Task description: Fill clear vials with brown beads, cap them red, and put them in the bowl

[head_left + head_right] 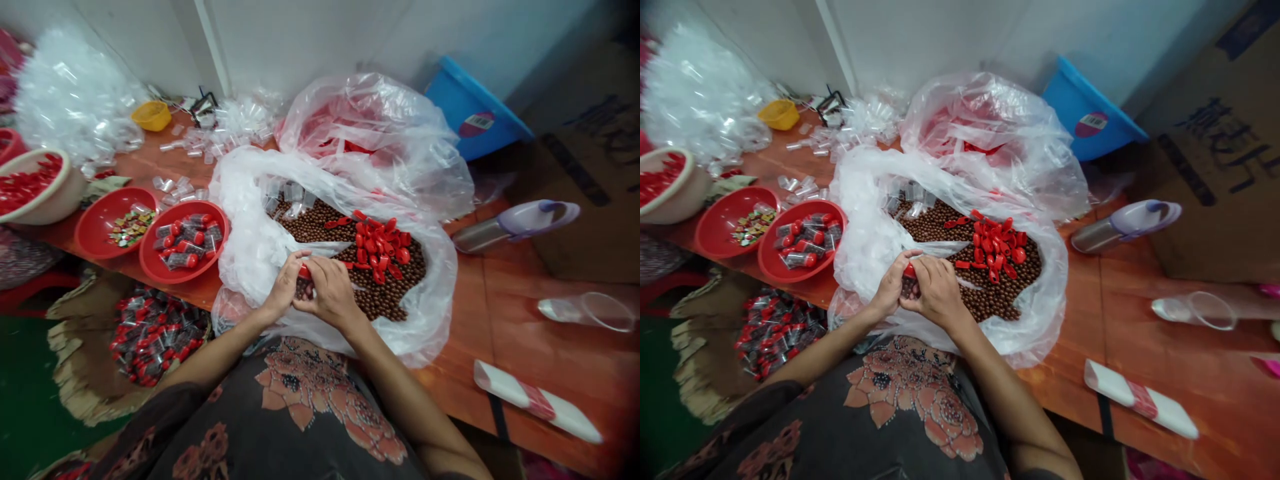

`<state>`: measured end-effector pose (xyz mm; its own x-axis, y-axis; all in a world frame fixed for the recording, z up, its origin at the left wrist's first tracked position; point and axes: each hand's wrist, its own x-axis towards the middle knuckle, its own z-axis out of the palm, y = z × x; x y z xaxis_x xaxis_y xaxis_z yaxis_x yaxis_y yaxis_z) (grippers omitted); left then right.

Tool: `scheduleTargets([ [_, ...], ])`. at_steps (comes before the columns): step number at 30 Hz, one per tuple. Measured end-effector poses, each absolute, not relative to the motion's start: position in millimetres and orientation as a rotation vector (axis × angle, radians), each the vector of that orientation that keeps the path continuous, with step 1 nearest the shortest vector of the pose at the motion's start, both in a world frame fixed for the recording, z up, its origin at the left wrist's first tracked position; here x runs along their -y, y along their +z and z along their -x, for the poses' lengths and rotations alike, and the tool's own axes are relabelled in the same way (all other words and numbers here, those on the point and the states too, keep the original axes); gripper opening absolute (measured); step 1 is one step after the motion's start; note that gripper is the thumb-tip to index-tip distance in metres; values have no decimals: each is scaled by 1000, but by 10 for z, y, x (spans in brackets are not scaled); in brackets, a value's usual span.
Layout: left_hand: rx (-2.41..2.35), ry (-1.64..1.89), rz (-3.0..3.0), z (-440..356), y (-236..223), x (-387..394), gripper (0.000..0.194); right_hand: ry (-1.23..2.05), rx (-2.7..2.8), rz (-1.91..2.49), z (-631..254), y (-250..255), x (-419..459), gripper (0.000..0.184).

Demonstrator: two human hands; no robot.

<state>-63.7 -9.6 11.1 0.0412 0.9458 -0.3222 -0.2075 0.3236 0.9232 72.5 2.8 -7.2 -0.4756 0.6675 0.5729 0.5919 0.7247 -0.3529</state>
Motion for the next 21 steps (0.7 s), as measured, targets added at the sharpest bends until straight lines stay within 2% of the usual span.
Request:
scheduleTargets([
  [8,-1311,1101,-783,767,209,-1,69,302,2271,968,-542,111,-179,55],
  [14,-1286,1086,-757,755,141,5,55,112,2369,940,-584,86,-214,47],
  [21,-1303,1097,-819,846,150,146,57,60,2422,877,-539,19,-213,57],
])
